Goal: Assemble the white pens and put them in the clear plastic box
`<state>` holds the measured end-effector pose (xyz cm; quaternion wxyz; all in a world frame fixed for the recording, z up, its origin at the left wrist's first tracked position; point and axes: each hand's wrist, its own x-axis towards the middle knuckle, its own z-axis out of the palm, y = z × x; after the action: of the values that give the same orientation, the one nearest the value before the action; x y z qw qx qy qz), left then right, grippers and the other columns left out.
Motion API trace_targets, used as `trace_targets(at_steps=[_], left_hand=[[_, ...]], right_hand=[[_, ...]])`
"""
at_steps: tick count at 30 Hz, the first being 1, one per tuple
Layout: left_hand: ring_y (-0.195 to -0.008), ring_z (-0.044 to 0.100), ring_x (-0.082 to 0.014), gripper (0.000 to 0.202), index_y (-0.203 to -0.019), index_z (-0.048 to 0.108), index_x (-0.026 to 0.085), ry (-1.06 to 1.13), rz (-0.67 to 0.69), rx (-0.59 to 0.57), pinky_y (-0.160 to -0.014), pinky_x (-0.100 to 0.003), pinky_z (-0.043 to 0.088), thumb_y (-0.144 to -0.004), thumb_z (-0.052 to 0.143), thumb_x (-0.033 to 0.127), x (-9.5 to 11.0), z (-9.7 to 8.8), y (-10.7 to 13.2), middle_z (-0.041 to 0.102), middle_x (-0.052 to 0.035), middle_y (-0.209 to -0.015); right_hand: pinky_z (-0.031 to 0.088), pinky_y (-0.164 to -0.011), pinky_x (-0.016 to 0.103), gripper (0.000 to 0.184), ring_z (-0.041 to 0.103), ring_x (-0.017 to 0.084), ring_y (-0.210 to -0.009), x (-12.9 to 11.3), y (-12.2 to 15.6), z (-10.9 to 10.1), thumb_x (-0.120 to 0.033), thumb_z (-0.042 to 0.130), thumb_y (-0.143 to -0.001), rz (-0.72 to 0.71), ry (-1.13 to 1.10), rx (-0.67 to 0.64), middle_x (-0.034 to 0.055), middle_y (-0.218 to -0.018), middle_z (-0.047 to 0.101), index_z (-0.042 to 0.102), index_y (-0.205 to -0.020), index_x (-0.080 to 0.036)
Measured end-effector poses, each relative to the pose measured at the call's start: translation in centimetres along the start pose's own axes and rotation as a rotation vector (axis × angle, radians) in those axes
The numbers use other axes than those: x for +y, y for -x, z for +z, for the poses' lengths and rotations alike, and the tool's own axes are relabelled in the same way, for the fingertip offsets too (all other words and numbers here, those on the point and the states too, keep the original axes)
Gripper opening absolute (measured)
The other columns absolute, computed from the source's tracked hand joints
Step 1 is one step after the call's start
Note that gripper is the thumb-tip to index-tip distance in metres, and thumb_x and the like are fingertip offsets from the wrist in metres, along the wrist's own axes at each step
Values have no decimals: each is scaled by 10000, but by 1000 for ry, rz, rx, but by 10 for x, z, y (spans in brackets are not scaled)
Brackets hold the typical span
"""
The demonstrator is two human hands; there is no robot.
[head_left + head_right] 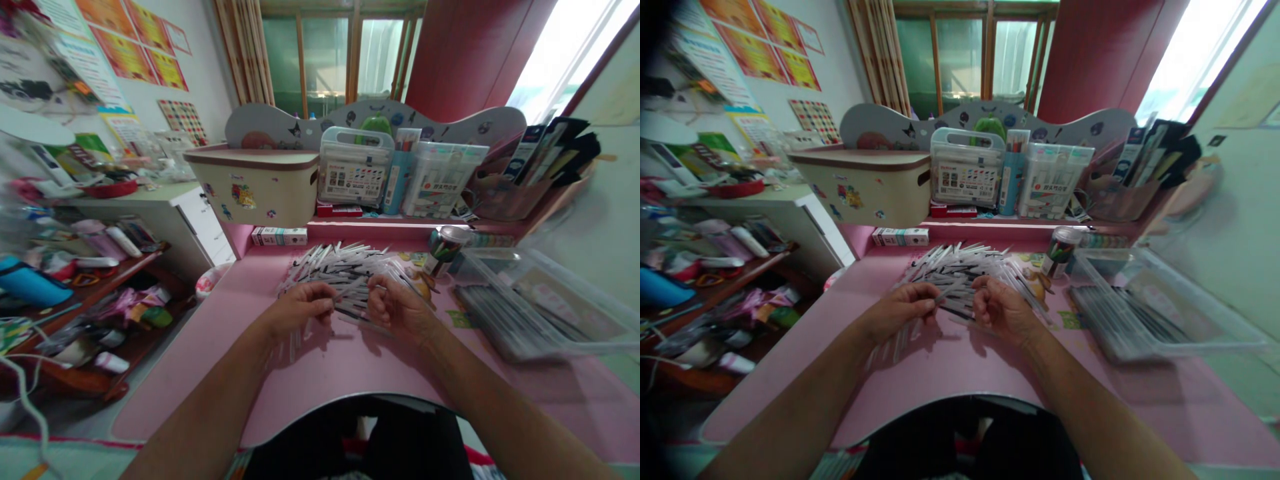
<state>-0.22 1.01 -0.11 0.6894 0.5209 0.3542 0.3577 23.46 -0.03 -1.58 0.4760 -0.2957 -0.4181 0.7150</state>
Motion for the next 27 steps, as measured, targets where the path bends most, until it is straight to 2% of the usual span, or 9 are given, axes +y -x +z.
trace_targets(at_steps=[1, 3, 6, 9, 12, 16, 19, 22, 27], left_hand=[[-574, 602, -102, 247, -848, 690, 147, 69, 34, 25, -582, -215, 473, -699, 817, 298, 1, -1, 0, 640, -2, -685], [-598, 616, -107, 283, -870, 667, 154, 190, 100, 84, -612, -227, 499, -697, 825, 313, 3, -4, -1, 651, -5, -718], [-626, 631, -111, 297, -879, 645, 157, 279, 176, 147, -649, -234, 519, -696, 831, 299, 5, -8, -3, 662, -5, -738], [-654, 646, -120, 319, -898, 627, 163, 300, 228, 180, -659, -234, 517, -689, 836, 283, 6, -10, -4, 682, -8, -759], [-682, 649, -125, 346, -914, 615, 165, 291, 249, 210, -635, -221, 498, -680, 843, 279, 6, -10, -5, 690, -9, -772], [-701, 648, -122, 345, -918, 610, 165, 279, 255, 253, -615, -219, 489, -685, 839, 276, 6, -9, -5, 687, -4, -813], [-689, 641, -117, 365, -918, 601, 168, 279, 251, 277, -602, -216, 488, -671, 847, 279, 7, -8, -5, 679, 3, -805], [-669, 629, -110, 380, -907, 589, 165, 270, 242, 288, -595, -213, 484, -660, 852, 285, 7, -7, -5, 670, 8, -780], [-650, 617, -103, 397, -919, 580, 165, 260, 228, 276, -606, -223, 504, -658, 851, 291, 6, -7, -5, 668, 13, -768]], right_hand=[[366, -449, 215, 326, 451, 103, -455, 2, 0, 1, -523, 632, -834, -33, 80, 1, -36, -591, 541, 602, -912, -208], [454, -519, 237, 332, 562, 128, -561, 6, 0, 6, -498, 537, -906, -153, 395, -44, 4, -708, 633, 641, -934, -184], [522, -790, 283, 299, 640, 164, -884, 13, 4, 20, -361, 509, -947, -348, 889, -191, 59, -984, 714, 712, -988, -145], [388, -1056, 429, 281, 527, 233, -1203, 23, 8, 34, -241, 522, -948, -496, 1299, -313, 106, -1306, 646, 705, -1149, -171], [331, -1088, 490, 391, 435, 270, -1287, 32, 9, 41, -254, 454, -981, -509, 1612, -331, 94, -1448, 545, 597, -1341, -197], [340, -1068, 467, 377, 448, 269, -1245, 39, 8, 41, -254, 466, -980, -514, 1664, -352, 76, -1416, 571, 588, -1332, -196], [377, -1004, 441, 282, 502, 251, -1131, 40, 5, 41, -238, 473, -988, -572, 1642, -316, 84, -1223, 675, 649, -1203, -195], [411, -913, 418, 203, 517, 245, -1026, 39, 2, 40, -226, 527, -965, -608, 1629, -245, 96, -1071, 695, 683, -1087, -183], [403, -872, 403, 179, 498, 244, -1001, 44, 1, 40, -251, 591, -943, -631, 1644, -187, 89, -1042, 674, 700, -1077, -207]])
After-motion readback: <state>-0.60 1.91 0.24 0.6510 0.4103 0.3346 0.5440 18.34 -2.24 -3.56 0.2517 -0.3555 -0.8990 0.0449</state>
